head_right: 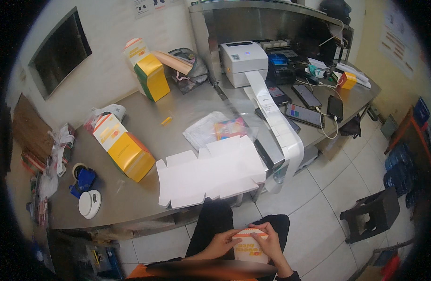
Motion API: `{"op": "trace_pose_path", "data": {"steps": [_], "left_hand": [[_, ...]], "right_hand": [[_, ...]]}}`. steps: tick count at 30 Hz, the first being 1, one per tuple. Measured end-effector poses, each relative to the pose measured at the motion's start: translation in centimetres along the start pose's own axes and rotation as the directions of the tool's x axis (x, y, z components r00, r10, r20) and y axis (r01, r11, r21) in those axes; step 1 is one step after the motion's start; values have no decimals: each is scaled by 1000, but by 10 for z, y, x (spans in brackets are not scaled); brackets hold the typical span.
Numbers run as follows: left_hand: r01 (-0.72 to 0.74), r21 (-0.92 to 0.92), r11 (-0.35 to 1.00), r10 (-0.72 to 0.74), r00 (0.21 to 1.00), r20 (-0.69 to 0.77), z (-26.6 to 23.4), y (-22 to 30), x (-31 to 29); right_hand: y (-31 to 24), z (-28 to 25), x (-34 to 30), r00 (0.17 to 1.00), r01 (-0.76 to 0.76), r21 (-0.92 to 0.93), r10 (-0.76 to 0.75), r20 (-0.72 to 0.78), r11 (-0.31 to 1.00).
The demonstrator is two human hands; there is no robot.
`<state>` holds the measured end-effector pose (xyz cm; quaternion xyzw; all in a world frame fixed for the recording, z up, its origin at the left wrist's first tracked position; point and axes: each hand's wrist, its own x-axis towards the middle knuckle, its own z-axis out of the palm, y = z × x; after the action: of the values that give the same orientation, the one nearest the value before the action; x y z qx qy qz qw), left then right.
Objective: The person assembles small rectangular boxes by folding flat cardboard pieces and inserting them into larger yellow and green outer boxes. The person repeatedly picks up flat pieces, folds them, and places them into the outer boxes on a cluttered metal counter.
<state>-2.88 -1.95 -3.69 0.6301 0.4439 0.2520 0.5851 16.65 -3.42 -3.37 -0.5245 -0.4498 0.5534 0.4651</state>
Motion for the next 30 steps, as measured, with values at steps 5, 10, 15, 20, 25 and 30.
{"op": "trace_pose_path", "data": {"steps": [5,10,15,20,25,30], "left_hand": [[87,23,996,-86,995,-58,-10,9,0],[-77,-172,982,76,997,-14,-18,15,6],[-208,-132,969,214,976,37,-31,17,10],[-254,-48,966,241,951,-196,-43,33,4],[-282,-387,878,119,911,-394,-44,60,-7],[-254,39,966,255,966,-32,-55,73,-19]], "right_hand": [[-7,6,-4,995,10,-315,-39,-88,949],[-3,11,-7,992,51,-131,-65,-108,990],[-19,19,-10,979,140,-423,-188,-73,895],[-42,33,-12,981,66,-155,-93,-173,986],[-57,28,-17,996,72,-55,-75,-48,996],[-73,32,-14,972,160,81,-143,-185,984]]}}
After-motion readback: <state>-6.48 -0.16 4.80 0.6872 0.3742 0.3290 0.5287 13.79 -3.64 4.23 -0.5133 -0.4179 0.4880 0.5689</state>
